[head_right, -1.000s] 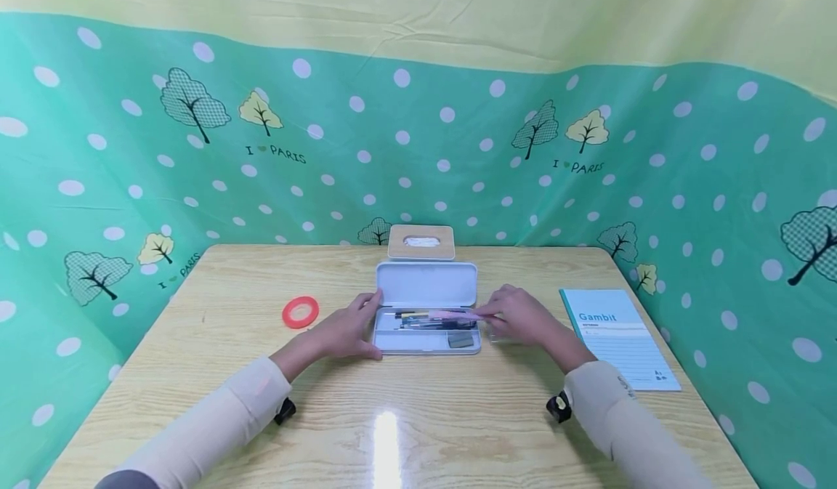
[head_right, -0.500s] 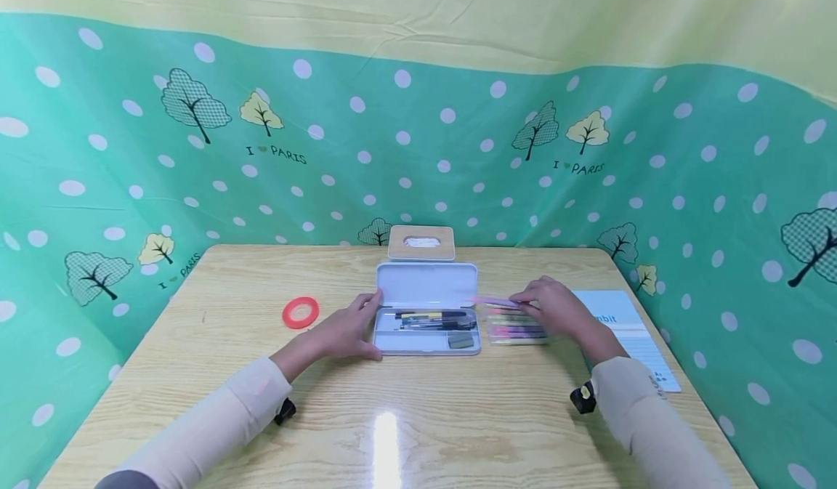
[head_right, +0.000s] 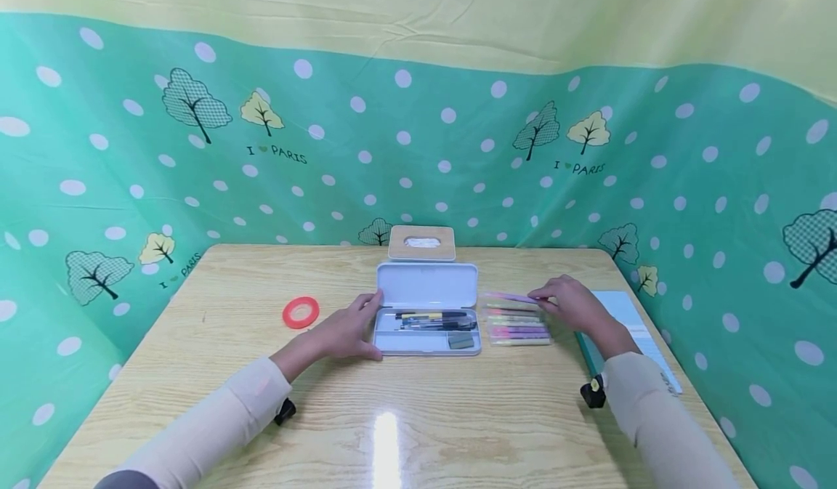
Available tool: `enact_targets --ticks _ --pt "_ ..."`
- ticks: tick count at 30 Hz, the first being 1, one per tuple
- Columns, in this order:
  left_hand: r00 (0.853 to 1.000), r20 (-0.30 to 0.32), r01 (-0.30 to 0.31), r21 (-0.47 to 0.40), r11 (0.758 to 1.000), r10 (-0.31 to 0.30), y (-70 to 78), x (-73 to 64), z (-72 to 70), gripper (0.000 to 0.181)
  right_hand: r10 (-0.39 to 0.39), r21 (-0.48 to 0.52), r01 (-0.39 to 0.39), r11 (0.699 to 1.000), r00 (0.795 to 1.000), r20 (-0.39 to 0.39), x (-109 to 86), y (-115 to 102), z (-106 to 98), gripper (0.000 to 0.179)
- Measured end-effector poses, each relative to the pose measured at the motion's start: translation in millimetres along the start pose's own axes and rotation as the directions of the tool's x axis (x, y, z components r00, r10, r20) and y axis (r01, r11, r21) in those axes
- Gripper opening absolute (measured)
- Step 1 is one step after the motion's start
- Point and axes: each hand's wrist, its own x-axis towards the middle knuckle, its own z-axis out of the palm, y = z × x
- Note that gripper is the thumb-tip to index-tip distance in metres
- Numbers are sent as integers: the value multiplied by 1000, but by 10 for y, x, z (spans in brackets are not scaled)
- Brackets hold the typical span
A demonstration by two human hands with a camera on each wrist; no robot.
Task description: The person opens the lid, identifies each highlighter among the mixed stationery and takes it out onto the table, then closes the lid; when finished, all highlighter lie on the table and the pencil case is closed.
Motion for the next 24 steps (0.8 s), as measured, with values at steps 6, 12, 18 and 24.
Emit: enact_targets --ticks 6,12,18,24 --pt "1000 -5 -1 -4 1000 1 1 -8 1 126 -16 13 16 1000 1000 12 63 114 134 21" --pt "1000 1 0 -5 1000 0 14 -21 0 126 -29 -13 29 999 999 41 130 133 237 20" --pt "1000 0 8 -4 1000 -8 25 -28 0 126 -27 -12 27 1000 998 50 194 111 269 21" --pt "1000 -4 4 3 1000 -4 24 -22 -5 126 -37 3 37 999 997 63 225 123 274 21"
